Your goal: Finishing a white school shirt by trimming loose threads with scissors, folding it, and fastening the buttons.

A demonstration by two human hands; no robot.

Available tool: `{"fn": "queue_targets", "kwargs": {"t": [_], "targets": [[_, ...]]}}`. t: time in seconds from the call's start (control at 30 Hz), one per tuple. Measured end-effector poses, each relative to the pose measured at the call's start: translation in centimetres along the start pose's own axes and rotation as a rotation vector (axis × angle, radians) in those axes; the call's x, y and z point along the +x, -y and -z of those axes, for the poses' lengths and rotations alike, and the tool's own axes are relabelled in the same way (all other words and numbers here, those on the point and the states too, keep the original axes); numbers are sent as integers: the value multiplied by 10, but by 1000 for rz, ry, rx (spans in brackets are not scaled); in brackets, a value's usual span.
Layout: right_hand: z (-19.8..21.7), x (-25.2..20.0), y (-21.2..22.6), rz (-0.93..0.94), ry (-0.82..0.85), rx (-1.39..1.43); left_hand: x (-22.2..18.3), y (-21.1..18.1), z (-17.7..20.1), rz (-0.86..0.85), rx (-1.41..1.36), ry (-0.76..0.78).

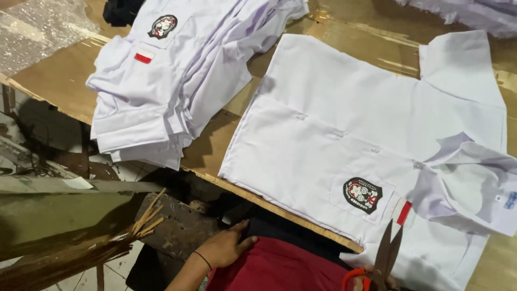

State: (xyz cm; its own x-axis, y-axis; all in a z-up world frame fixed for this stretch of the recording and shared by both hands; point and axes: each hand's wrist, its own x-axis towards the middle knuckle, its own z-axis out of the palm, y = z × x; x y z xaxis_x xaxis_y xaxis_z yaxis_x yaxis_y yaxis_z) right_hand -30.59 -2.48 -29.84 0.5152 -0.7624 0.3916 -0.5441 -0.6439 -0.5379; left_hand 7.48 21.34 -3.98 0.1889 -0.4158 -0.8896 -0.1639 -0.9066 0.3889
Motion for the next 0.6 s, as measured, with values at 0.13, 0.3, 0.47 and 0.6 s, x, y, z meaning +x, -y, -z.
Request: {"fn": "queue_targets", "kwargs": {"t": [0.13, 0.3, 0.47, 0.6], "targets": [[-15, 2, -33, 298, -148, -55, -17, -26, 14, -138, 226, -12], [-24, 4, -14, 349, -245, -2, -58, -64, 35, -371, 230, -3], [-28, 20, 1, 308, -417, 206, -89, -86, 60, -797, 99, -90], [-8, 5, 1, 241, -162, 184, -92, -107, 90, -953, 107, -292]]}}
